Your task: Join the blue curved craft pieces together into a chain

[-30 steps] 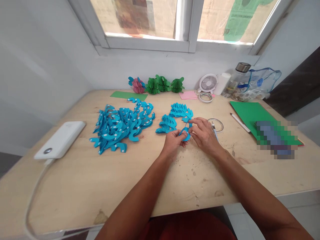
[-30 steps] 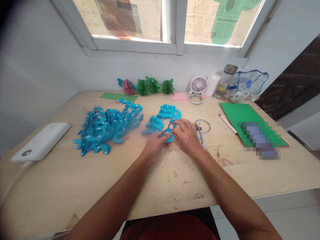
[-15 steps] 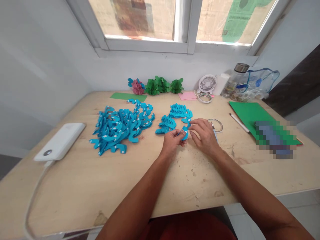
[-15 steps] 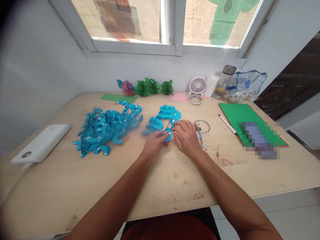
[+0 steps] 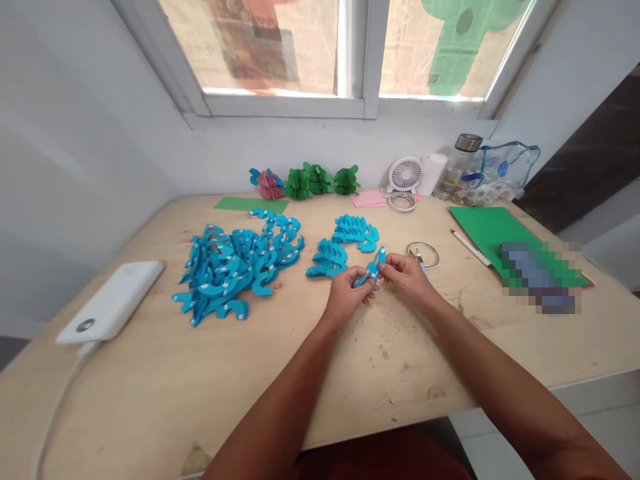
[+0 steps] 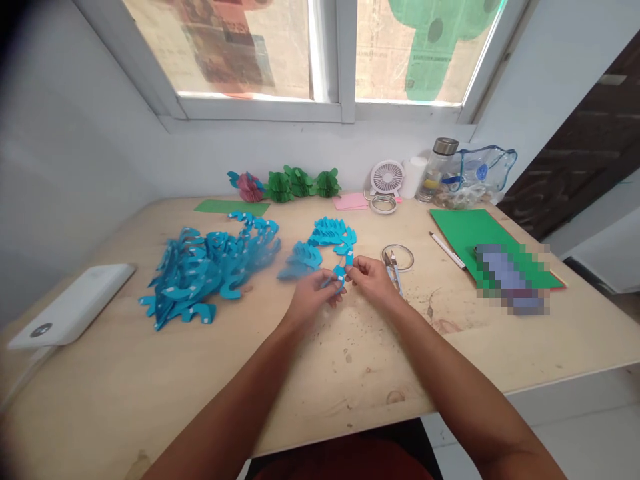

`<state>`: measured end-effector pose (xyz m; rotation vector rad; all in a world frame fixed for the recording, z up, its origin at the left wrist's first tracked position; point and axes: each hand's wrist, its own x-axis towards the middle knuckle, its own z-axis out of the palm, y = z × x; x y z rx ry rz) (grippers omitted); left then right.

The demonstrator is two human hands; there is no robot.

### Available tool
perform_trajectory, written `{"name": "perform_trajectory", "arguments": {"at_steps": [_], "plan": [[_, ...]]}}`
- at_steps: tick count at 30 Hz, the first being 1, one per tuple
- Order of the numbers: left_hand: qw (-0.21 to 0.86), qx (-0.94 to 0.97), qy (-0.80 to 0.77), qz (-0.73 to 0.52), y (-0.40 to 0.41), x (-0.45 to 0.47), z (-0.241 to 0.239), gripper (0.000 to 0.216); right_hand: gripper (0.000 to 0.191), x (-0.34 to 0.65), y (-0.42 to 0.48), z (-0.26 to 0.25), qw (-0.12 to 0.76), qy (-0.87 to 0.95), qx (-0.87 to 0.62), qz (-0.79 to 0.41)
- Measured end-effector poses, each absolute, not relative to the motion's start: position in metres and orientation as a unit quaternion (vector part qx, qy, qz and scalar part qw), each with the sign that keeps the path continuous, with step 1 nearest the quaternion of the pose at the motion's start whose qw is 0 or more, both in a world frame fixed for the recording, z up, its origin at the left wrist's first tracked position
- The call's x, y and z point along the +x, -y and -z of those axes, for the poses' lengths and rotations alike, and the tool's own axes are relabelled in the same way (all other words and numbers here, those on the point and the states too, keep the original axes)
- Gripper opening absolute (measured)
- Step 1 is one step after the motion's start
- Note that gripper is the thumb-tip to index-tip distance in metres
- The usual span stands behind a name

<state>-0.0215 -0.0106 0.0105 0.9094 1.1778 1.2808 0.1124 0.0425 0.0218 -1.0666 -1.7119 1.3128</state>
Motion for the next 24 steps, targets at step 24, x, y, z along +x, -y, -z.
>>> {"name": "perform_trajectory", "arguments": {"at_steps": [24], "plan": [[0.524, 0.379, -0.525, -0.554, 0.0119, -0.0192, -0.0077, 0.016, 0.024, 0.1172, -0.0476, -0.0180, 0.397, 0.615, -0.405, -0.548]]}}
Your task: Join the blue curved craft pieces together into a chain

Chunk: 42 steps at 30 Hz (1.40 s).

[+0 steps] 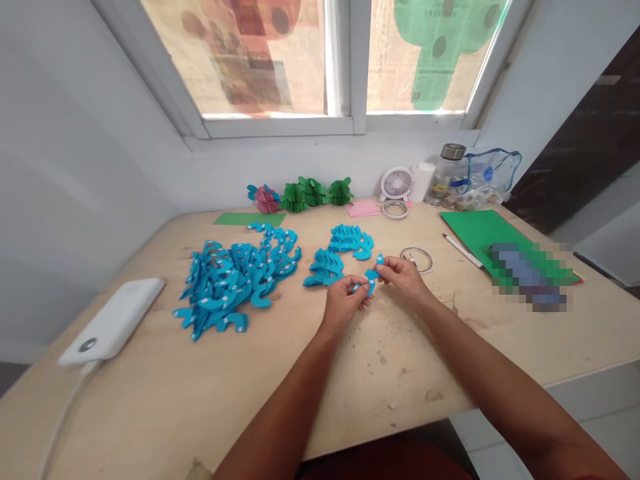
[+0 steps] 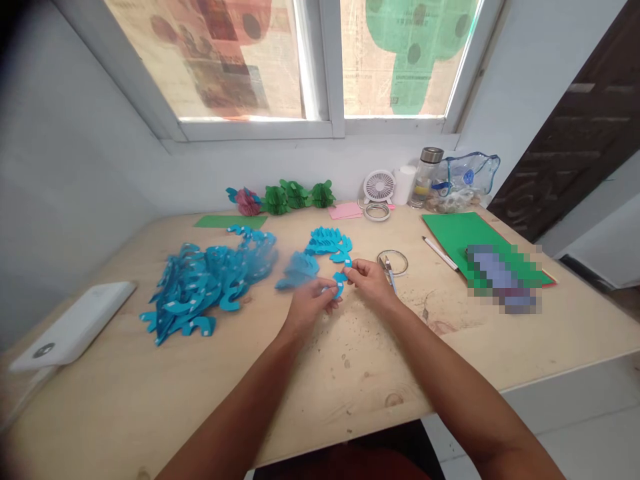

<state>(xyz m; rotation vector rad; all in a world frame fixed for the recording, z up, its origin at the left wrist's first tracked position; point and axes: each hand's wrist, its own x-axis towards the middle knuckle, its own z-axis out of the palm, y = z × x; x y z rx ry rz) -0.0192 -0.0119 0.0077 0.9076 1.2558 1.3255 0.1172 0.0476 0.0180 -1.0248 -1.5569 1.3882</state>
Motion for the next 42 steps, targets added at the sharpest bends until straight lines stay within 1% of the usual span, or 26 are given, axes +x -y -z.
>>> {"name": "perform_trajectory", "arguments": {"at_steps": [8, 11, 13, 16, 19, 21, 23, 25, 27, 28, 30, 33, 36, 39, 42], "plan": [[0.494, 0.392, -0.520, -0.576, 0.009, -0.022, -0.009, 0.014, 0.026, 0.119, -0.048, -0.013, 0.391, 0.639, -0.425, -0.508], [0.463, 0.394, -0.526, -0.595, 0.008, -0.027, -0.014, 0.014, 0.028, 0.121, -0.048, -0.018, 0.410, 0.661, -0.443, -0.446], [0.430, 0.393, -0.535, -0.612, 0.008, -0.036, -0.024, 0.015, 0.029, 0.122, -0.048, -0.020, 0.438, 0.658, -0.440, -0.425], [0.374, 0.393, -0.556, -0.630, 0.014, -0.064, -0.043, 0.017, 0.027, 0.124, -0.049, -0.020, 0.443, 0.662, -0.460, -0.392], [0.250, 0.369, -0.639, -0.626, 0.031, -0.111, -0.053, 0.021, 0.025, 0.126, -0.051, -0.017, 0.442, 0.677, -0.469, -0.356], [0.146, 0.340, -0.708, -0.601, 0.048, -0.148, -0.050, 0.023, 0.025, 0.127, -0.052, -0.015, 0.446, 0.686, -0.473, -0.326], [0.023, 0.318, -0.785, -0.531, 0.066, -0.182, -0.040, 0.022, 0.025, 0.127, -0.052, -0.014, 0.451, 0.694, -0.478, -0.293], [-0.085, 0.337, -0.829, -0.439, 0.080, -0.204, -0.027, 0.023, 0.026, 0.128, -0.053, -0.013, 0.456, 0.696, -0.489, -0.262], [-0.168, 0.386, -0.822, -0.383, 0.087, -0.208, -0.016, 0.025, 0.025, 0.129, -0.054, -0.012, 0.460, 0.698, -0.496, -0.234], [-0.192, 0.415, -0.810, -0.368, 0.088, -0.203, -0.013, 0.025, 0.024, 0.130, -0.055, -0.011, 0.461, 0.701, -0.497, -0.220], [-0.200, 0.486, -0.774, -0.353, 0.083, -0.180, -0.010, 0.023, 0.023, 0.131, -0.057, -0.009, 0.460, 0.709, -0.499, -0.190], [-0.142, 0.620, -0.705, -0.313, 0.063, -0.132, -0.012, 0.019, 0.022, 0.132, -0.059, -0.006, 0.450, 0.730, -0.496, -0.138], [-0.102, 0.704, -0.658, -0.247, 0.039, -0.090, -0.015, 0.018, 0.020, 0.133, -0.059, -0.003, 0.444, 0.756, -0.472, -0.088], [-0.095, 0.720, -0.665, -0.175, 0.022, -0.068, -0.015, 0.018, 0.019, 0.133, -0.059, -0.002, 0.444, 0.774, -0.448, -0.052], [-0.104, 0.690, -0.698, -0.158, 0.014, -0.062, -0.009, 0.016, 0.018, 0.133, -0.058, -0.002, 0.437, 0.781, -0.444, -0.038]]}}
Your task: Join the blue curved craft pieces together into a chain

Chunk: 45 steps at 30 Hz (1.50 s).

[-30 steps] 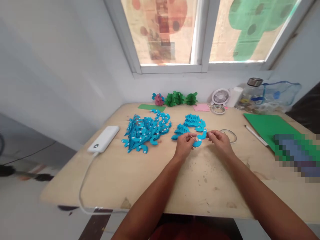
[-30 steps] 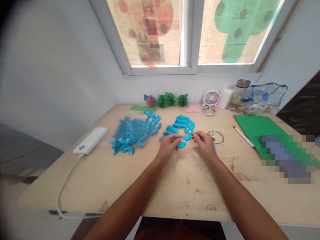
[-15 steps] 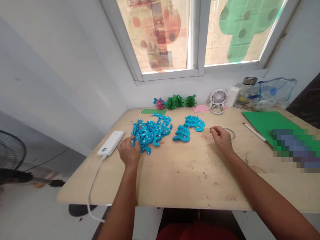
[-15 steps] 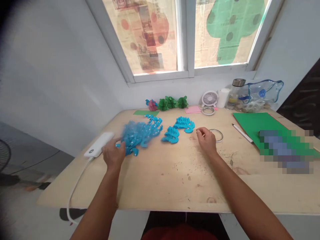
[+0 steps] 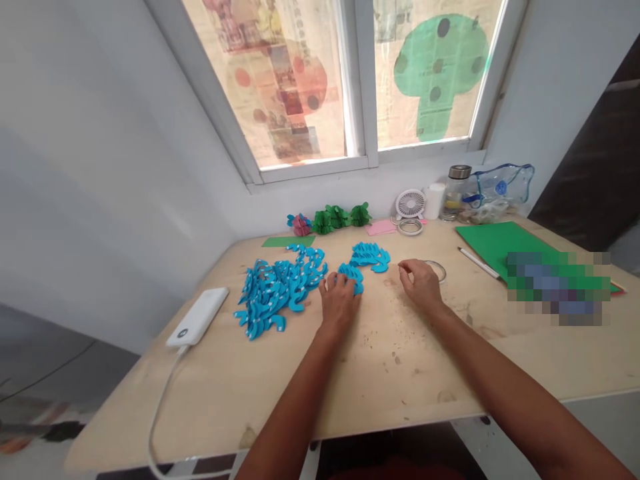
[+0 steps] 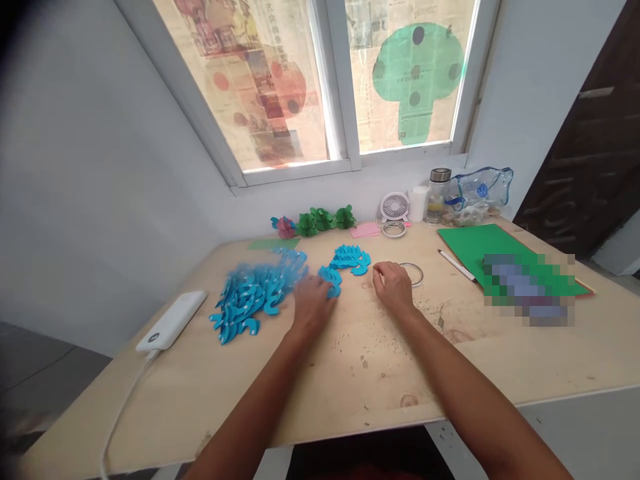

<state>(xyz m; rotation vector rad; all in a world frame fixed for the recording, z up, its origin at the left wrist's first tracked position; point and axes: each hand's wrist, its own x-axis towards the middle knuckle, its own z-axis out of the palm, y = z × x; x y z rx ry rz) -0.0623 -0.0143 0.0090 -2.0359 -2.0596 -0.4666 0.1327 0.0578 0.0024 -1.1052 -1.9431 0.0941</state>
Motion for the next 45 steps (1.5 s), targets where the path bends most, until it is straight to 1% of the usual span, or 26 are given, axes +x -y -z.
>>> {"name": "perform_trajectory", "arguments": {"at_steps": [3, 8, 13, 16, 20, 22, 24, 26, 30, 32, 34, 37, 41, 43, 45], "plan": [[0.111, -0.663, 0.718, 0.179, 0.013, -0.064, -0.001, 0.012, 0.018, 0.132, -0.057, -0.004, 0.424, 0.788, -0.445, -0.042], [0.100, -0.673, 0.696, 0.228, 0.012, -0.072, 0.007, 0.008, 0.020, 0.128, -0.052, -0.005, 0.411, 0.794, -0.445, -0.049], [0.094, -0.689, 0.645, 0.317, 0.015, -0.068, 0.001, 0.008, 0.020, 0.123, -0.044, -0.011, 0.423, 0.793, -0.431, -0.077], [0.092, -0.711, 0.587, 0.376, 0.016, -0.058, -0.004, 0.009, 0.023, 0.122, -0.041, -0.016, 0.420, 0.793, -0.418, -0.144], [0.078, -0.733, 0.540, 0.406, 0.018, -0.045, -0.006, 0.010, 0.030, 0.120, -0.041, -0.014, 0.363, 0.793, -0.385, -0.302], [0.048, -0.738, 0.532, 0.411, 0.020, -0.041, -0.005, 0.010, 0.029, 0.116, -0.043, -0.010, 0.355, 0.782, -0.361, -0.362], [0.000, -0.731, 0.535, 0.424, 0.022, -0.039, -0.004, 0.011, 0.027, 0.113, -0.045, -0.006, 0.357, 0.773, -0.349, -0.390], [-0.065, -0.702, 0.542, 0.458, 0.024, -0.039, -0.004, 0.017, 0.025, 0.110, -0.044, -0.004, 0.361, 0.766, -0.346, -0.404], [-0.242, -0.573, 0.549, 0.559, 0.023, -0.041, -0.002, 0.034, 0.021, 0.110, -0.039, -0.007, 0.346, 0.782, -0.339, -0.392], [-0.324, -0.507, 0.543, 0.587, 0.022, -0.041, -0.002, 0.036, 0.020, 0.109, -0.036, -0.010, 0.336, 0.795, -0.331, -0.380], [-0.375, -0.467, 0.535, 0.596, 0.020, -0.040, -0.003, 0.033, 0.019, 0.108, -0.034, -0.011, 0.329, 0.804, -0.328, -0.371], [-0.411, -0.443, 0.530, 0.595, 0.020, -0.038, -0.005, 0.025, 0.021, 0.106, -0.033, -0.011, 0.319, 0.809, -0.332, -0.366], [-0.420, -0.429, 0.537, 0.593, 0.021, -0.039, -0.007, 0.020, 0.022, 0.115, -0.042, -0.014, 0.318, 0.814, -0.334, -0.352], [-0.419, -0.418, 0.540, 0.598, 0.021, -0.040, -0.007, 0.020, 0.024, 0.127, -0.051, -0.017, 0.359, 0.791, -0.388, -0.308], [-0.422, -0.405, 0.540, 0.606, 0.021, -0.041, -0.004, 0.020, 0.025, 0.144, -0.063, -0.018, 0.404, 0.740, -0.493, -0.216]]}}
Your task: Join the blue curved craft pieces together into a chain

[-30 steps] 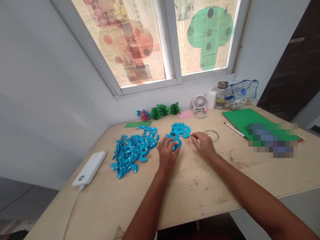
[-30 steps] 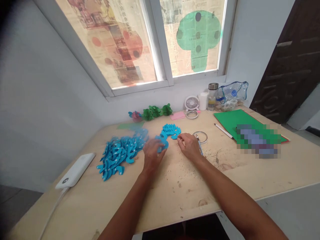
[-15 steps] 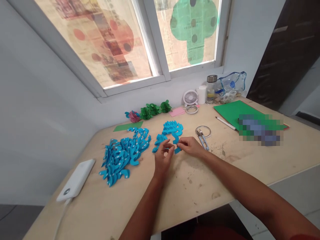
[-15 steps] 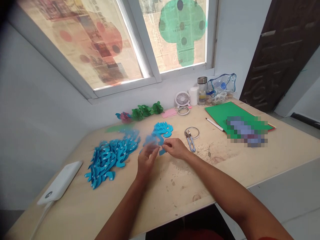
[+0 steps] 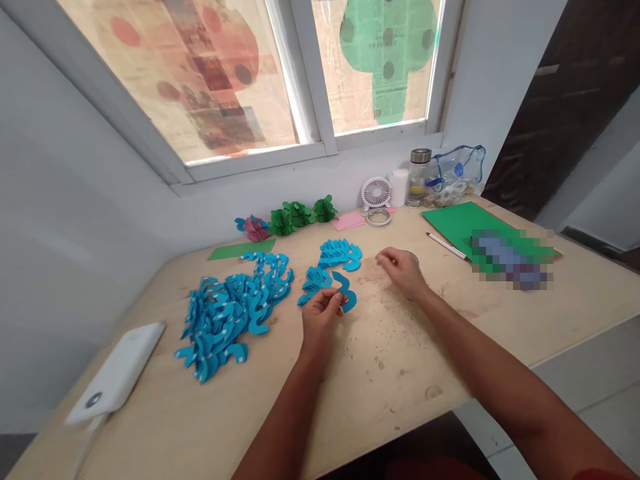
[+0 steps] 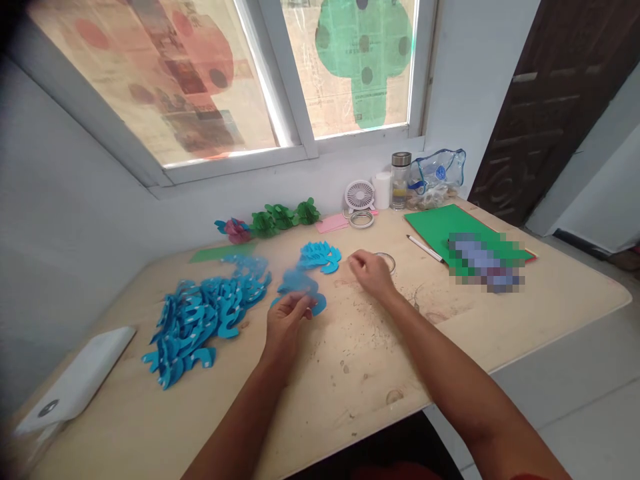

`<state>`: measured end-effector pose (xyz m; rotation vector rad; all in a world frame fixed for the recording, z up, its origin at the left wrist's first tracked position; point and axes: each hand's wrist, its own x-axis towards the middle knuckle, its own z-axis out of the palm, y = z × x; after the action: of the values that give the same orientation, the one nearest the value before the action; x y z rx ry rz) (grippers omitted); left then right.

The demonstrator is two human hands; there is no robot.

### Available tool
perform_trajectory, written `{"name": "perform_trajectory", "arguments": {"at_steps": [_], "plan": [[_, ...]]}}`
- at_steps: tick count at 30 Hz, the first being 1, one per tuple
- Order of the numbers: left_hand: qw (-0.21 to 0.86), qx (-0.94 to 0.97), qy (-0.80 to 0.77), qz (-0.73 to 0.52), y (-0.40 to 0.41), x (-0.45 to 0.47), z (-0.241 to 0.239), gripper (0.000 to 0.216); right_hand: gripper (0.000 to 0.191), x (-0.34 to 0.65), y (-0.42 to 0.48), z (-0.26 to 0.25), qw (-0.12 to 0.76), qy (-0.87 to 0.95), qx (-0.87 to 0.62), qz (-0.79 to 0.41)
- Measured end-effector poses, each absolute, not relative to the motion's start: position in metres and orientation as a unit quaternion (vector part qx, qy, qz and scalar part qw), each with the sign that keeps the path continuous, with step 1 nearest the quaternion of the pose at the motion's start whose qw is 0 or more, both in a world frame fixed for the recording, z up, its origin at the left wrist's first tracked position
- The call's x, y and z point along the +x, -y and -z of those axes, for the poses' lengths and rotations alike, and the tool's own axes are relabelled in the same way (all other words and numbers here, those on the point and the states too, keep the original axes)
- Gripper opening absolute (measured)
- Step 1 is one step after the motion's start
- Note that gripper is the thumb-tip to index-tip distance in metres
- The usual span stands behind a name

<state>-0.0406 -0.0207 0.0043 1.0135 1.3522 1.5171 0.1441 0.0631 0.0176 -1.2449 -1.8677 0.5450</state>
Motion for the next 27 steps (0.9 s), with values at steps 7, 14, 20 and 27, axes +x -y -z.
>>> {"name": "perform_trajectory", "arguments": {"at_steps": [7, 14, 20, 27], "plan": [[0.438, 0.383, -0.536, -0.612, 0.018, -0.039, 0.002, 0.024, 0.019, 0.188, -0.087, -0.002, 0.286, 0.699, -0.655, 0.023], [0.443, 0.396, -0.540, -0.597, 0.019, -0.038, 0.001, 0.019, 0.021, 0.188, -0.087, -0.003, 0.237, 0.708, -0.665, -0.027], [0.453, 0.384, -0.536, -0.600, 0.020, -0.037, -0.001, 0.015, 0.016, 0.184, -0.085, -0.007, 0.236, 0.712, -0.660, -0.042], [0.456, 0.385, -0.532, -0.600, 0.021, -0.035, -0.003, 0.014, 0.012, 0.174, -0.084, -0.007, 0.197, 0.716, -0.669, -0.038]]}}
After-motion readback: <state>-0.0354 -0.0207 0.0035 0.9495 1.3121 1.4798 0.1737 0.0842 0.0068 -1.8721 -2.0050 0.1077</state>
